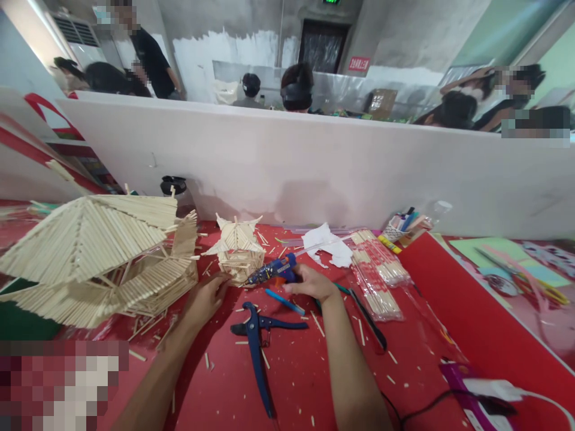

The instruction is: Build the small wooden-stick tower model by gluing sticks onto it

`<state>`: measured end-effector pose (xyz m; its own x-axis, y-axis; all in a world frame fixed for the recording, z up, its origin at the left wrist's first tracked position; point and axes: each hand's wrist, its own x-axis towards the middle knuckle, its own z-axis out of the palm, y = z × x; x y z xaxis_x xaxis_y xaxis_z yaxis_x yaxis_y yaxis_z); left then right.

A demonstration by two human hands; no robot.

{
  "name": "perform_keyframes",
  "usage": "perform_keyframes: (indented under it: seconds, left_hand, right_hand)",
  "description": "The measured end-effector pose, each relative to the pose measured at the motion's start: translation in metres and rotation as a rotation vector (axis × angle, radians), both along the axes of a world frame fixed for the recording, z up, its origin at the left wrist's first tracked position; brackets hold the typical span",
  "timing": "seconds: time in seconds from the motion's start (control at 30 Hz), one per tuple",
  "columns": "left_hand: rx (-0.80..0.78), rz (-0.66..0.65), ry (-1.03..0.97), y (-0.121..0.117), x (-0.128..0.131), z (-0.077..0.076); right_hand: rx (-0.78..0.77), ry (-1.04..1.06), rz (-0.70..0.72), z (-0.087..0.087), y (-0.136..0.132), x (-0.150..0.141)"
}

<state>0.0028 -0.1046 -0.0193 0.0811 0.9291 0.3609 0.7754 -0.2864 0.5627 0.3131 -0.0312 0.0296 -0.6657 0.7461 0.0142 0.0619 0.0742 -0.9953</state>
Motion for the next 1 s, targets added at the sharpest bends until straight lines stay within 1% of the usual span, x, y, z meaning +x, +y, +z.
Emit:
perform_keyframes:
  seconds: [0.13, 0.2, 0.27, 0.33, 0.43, 0.5, 0.6, 0.67, 0.77, 0.9, 1.0]
  left_hand:
    - [-0.02, -0.025, -0.009, -0.001, 0.001, 0.006]
    - [-0.032, -0.038, -0.012, -0.002, 0.001, 0.009]
    - [-0.043, -0.046, -0.009, -0.003, 0.002, 0.012]
    - [-0.051, -0.042, 0.0, -0.004, 0.002, 0.014]
    - [-0.058, -0.04, 0.006, -0.004, 0.002, 0.015]
    - [-0.054, -0.038, -0.005, -0.005, 0.002, 0.014]
    - [-0.039, -0.045, -0.025, -0.004, 0.002, 0.012]
    - [-0.034, -0.054, -0.022, -0.004, 0.001, 0.01]
    - [-0.038, -0.065, -0.011, -0.003, 0.0, 0.009]
    - [-0.056, -0.059, -0.015, -0.003, 0.001, 0.01]
    - [-0.05, -0.053, -0.002, -0.004, 0.002, 0.014]
  right_hand:
    - [0.178, -0.159, 0.009, 0.018, -0.006, -0.018]
    - [0.246, -0.266, -0.032, 0.025, -0.012, -0.027]
    - [0.274, -0.35, -0.069, 0.028, -0.019, -0.036]
    - [0.296, -0.361, -0.099, 0.027, -0.025, -0.044]
    - [0.359, -0.321, -0.163, 0.022, -0.029, -0.053]
    - [0.423, -0.346, -0.137, 0.021, -0.029, -0.057]
    - [0.599, -0.376, -0.045, 0.02, -0.027, -0.062]
    - [0.727, -0.334, -0.006, 0.019, -0.026, -0.065]
    - [0.854, -0.279, -0.017, 0.013, -0.025, -0.07]
    - [0.928, -0.341, -0.087, 0.006, -0.025, -0.072]
    - [0.951, -0.359, -0.092, 0.005, -0.025, -0.073]
